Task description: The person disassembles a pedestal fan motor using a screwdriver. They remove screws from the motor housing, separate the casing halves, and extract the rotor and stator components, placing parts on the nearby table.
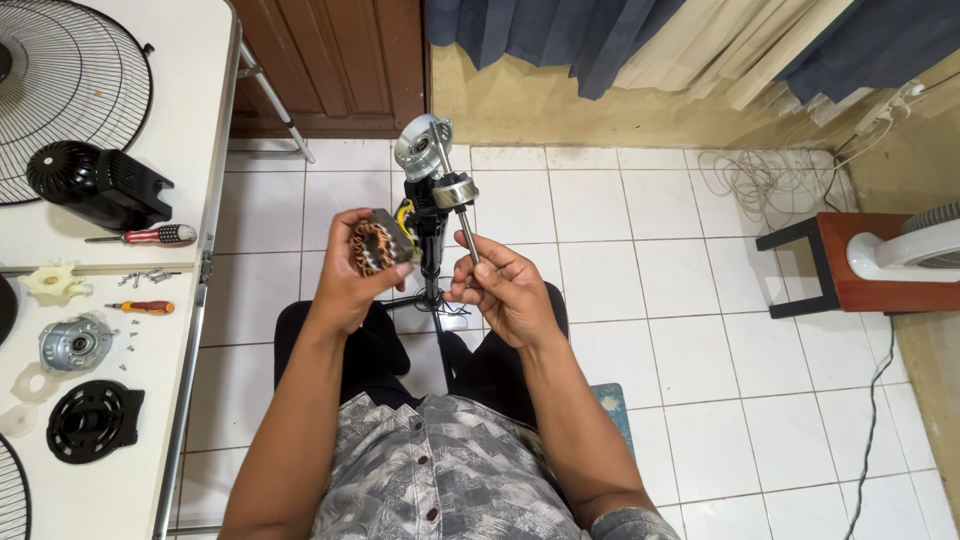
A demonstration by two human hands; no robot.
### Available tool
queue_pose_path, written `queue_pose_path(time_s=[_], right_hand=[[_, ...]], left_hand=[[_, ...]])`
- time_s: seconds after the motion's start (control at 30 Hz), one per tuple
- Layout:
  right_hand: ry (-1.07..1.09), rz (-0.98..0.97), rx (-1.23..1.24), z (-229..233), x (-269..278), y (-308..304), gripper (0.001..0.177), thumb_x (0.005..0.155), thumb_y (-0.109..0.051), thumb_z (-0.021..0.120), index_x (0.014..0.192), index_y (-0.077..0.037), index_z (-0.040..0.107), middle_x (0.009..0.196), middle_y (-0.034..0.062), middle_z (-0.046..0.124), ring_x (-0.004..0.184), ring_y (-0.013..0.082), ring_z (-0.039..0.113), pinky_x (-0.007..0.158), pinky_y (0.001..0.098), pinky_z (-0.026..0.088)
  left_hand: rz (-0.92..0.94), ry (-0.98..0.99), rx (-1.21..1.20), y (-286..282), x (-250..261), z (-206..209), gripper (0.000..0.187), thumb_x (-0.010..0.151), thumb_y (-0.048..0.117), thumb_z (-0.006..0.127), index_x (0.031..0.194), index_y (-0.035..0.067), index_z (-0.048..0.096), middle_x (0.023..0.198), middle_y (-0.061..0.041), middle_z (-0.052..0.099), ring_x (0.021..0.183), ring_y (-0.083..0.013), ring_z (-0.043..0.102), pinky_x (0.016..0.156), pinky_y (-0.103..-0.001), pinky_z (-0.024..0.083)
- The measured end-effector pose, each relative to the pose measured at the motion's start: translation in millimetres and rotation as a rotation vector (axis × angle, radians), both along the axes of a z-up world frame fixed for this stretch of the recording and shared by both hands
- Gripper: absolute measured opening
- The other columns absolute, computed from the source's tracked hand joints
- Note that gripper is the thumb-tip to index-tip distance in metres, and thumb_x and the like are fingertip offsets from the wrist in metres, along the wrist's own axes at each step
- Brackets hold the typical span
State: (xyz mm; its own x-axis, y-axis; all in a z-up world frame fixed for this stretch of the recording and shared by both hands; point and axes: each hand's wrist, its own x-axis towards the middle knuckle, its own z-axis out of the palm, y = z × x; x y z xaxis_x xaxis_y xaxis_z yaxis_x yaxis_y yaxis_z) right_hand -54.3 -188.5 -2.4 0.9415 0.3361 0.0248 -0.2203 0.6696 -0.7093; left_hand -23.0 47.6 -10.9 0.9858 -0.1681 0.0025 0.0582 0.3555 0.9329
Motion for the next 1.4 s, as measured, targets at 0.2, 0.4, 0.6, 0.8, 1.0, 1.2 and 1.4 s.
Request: queue_pose_path(time_s=[0.2, 0.4, 0.6, 0.8, 1.0, 1.2, 1.4], right_hand=[[0.018, -0.051, -0.075, -13.0, -1.2, -4.6, 0.029, 0.104, -0.008, 0.051, 0.131, 0.002, 0.051, 0.087, 0.0046, 0.054, 0.072, 0.0121, 0.053, 0.068, 0.0308, 0.051], [-0.023, -0.182, -0.290, -29.8, 0.6, -21.0, 0.021, 0.095, -0.004, 0.048, 0.117, -0.005, 0.047, 0.080, -0.0026, 0.045, 0.062, 0.0048, 0.037, 0.059, 0.0237, 0.035], [-0.198, -0.476, -0.860, 1.9, -5.1, -23.4, 0.055, 0.080, -0.012, 0.084, 0.127, 0.000, 0.058, 0.065, -0.0110, 0.032, 0.058, 0.0006, 0.030, 0.052, 0.0175, 0.026], [-0.053, -0.514, -0.799, -7.9, 12.8, -17.4, 0.057, 0.074, -0.006, 0.089, 0.125, 0.005, 0.066, 0.065, -0.0113, 0.046, 0.056, -0.0012, 0.033, 0.049, 0.0161, 0.029], [-0.071, -0.481, -0.788, -58.9, 43.7, -39.6, 0.051, 0.074, 0.000, 0.086, 0.122, 0.005, 0.068, 0.069, -0.0120, 0.040, 0.061, -0.0032, 0.034, 0.054, 0.0129, 0.032], [-0.032, -0.471, -0.805, -111.5, 75.9, -62.5, 0.049, 0.074, 0.004, 0.082, 0.120, 0.004, 0.068, 0.067, -0.0123, 0.035, 0.058, -0.0021, 0.033, 0.054, 0.0152, 0.032], [-0.040, -0.446, -0.850, -162.9, 102.3, -60.6, 0.052, 0.073, 0.005, 0.075, 0.124, 0.001, 0.066, 0.066, -0.0119, 0.041, 0.057, -0.0012, 0.036, 0.052, 0.0169, 0.032]], left_hand=[[0.151, -0.204, 0.289, -37.6, -10.3, -3.4, 0.085, 0.073, 0.007, 0.091, 0.139, 0.006, 0.037, 0.125, -0.012, 0.052, 0.115, -0.0172, 0.060, 0.098, -0.031, 0.057], [0.190, -0.255, 0.357, -73.6, -11.9, -2.3, 0.092, 0.073, 0.009, 0.092, 0.144, 0.006, 0.034, 0.129, -0.011, 0.052, 0.115, -0.0192, 0.060, 0.097, -0.031, 0.056], [-0.017, -0.183, -0.146, -92.3, -6.3, -24.3, 0.086, 0.083, 0.006, 0.074, 0.152, 0.009, 0.021, 0.135, -0.013, 0.040, 0.128, -0.0229, 0.052, 0.111, -0.037, 0.048], [-0.135, -0.168, -0.385, -111.8, -1.5, -49.5, 0.095, 0.066, -0.006, 0.051, 0.152, 0.017, 0.015, 0.138, -0.013, 0.033, 0.133, -0.0250, 0.047, 0.116, -0.037, 0.043], [-0.186, -0.045, 0.021, -105.0, 22.9, -65.4, 0.092, 0.077, -0.012, 0.065, 0.146, 0.019, 0.013, 0.141, -0.016, 0.036, 0.127, -0.0230, 0.051, 0.102, -0.037, 0.051], [0.109, 0.055, 0.231, -54.6, 37.2, -97.8, 0.020, 0.103, 0.001, 0.068, 0.120, -0.004, 0.059, 0.107, -0.024, 0.065, 0.091, -0.0251, 0.073, 0.070, -0.036, 0.059], [0.416, -0.322, 0.550, -28.7, 59.1, -58.8, 0.054, 0.090, 0.011, 0.083, 0.130, 0.002, 0.049, 0.121, -0.014, 0.058, 0.106, -0.0213, 0.060, 0.084, -0.030, 0.052]])
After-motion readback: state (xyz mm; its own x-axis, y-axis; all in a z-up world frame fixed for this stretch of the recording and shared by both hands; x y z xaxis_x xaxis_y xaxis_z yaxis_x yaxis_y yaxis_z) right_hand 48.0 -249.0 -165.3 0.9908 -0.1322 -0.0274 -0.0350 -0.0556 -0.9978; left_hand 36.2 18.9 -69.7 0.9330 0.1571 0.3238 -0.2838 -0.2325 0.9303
